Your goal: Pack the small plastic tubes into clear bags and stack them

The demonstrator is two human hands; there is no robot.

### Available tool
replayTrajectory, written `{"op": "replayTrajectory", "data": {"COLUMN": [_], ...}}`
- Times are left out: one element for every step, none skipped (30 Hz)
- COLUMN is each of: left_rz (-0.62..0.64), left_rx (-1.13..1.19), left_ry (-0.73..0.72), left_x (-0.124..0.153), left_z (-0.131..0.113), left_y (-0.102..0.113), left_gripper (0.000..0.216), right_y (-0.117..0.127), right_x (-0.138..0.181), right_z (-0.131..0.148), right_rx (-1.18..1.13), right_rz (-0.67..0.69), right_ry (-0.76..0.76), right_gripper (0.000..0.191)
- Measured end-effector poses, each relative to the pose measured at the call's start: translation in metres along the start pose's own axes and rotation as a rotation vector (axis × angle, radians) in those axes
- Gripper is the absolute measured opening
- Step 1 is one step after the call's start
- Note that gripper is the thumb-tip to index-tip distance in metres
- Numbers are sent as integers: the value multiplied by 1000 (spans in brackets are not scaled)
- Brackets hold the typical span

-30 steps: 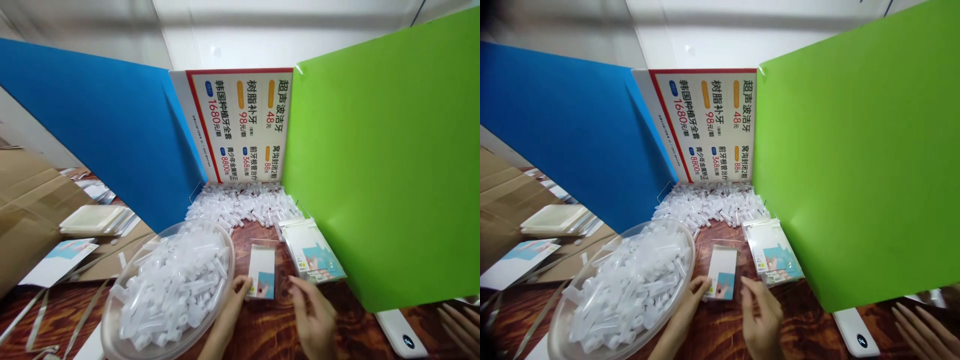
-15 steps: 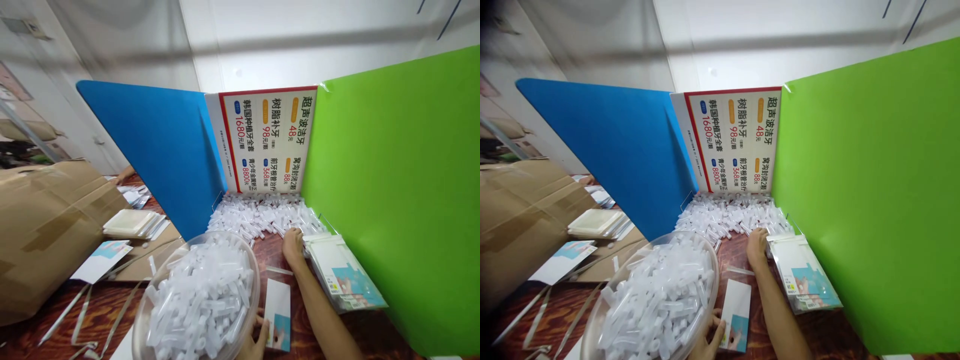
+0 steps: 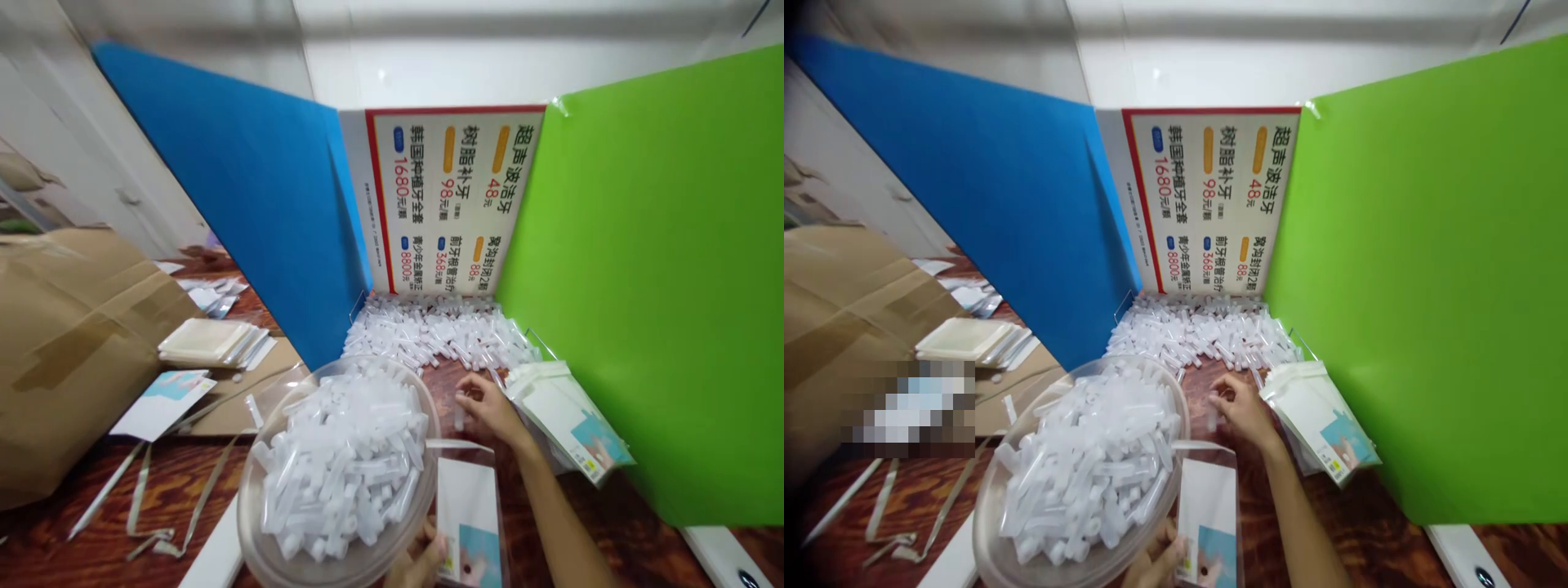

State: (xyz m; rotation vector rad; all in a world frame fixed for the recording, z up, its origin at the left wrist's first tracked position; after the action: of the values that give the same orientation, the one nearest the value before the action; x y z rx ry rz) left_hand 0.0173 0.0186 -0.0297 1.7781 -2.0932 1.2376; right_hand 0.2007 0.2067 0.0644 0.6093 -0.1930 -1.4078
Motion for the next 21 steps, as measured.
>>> {"op": "replayTrajectory", "data": {"left_rz": [26,42,56,64,70,75,74,70,66,63,64,69,75,80,80,75,67,50,28,11,3], "left_rx": [49,74,75,63,45,26,7,-16,-45,-77,-111,-141,-167,-189,-210,-234,-255,-263,-256,-239,-218], "left_ry": [53,86,104,110,116,129,143,156,165,165,156,142,130,121,112,106,103,96,91,92,100], "left_x": [5,9,11,13,13,12,11,9,7,6,6,7,9,11,14,17,18,19,19,17,15], "left_z": [2,3,4,4,6,7,9,11,11,9,6,1,-4,-10,-16,-21,-24,-26,-26,-24,-20], "left_y": [-3,-5,-8,-9,-9,-9,-7,-5,-4,-2,-2,-2,-4,-5,-7,-9,-10,-11,-9,-7,-5], "left_gripper": [54,53,52,51,51,51,51,52,53,54,54,53,52,50,49,47,46,46,45,46,49], "right_y": [-6,-11,-14,-16,-16,-15,-15,-14,-14,-14,-16,-20,-25,-30,-33,-35,-35,-34,-31,-27,-24], "right_x": [15,29,42,53,61,68,74,78,82,86,89,92,95,97,98,98,96,95,93,91,90], "right_z": [2,3,3,3,2,1,0,0,0,1,2,3,3,3,2,0,-3,-5,-8,-10,-12], "right_rx": [-198,-409,-604,-750,-827,-863,-874,-865,-837,-798,-758,-727,-711,-713,-730,-759,-793,-825,-853,-875,-888], "right_rz": [49,74,78,65,41,19,4,-7,-8,9,39,76,113,136,125,82,14,-64,-142,-206,-243], "right_ry": [-8,-31,-65,-104,-139,-158,-164,-155,-133,-108,-88,-79,-77,-82,-93,-105,-115,-122,-127,-128,-123], "right_gripper": [23,28,33,37,40,41,42,42,41,40,38,37,37,37,37,38,39,40,40,40,39]}}
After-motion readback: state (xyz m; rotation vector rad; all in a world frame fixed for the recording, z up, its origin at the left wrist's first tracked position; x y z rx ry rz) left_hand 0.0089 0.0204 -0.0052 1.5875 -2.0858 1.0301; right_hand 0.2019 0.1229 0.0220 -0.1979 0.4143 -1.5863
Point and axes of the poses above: each hand's wrist, its own x-axis away from the middle knuckle, its own y-axis out of the back of the hand, z = x × y, the point moved 5 cm from there along -x, towards the middle knuckle, and after that the axes turned 14 degrees about y, right-handed, at the moved point
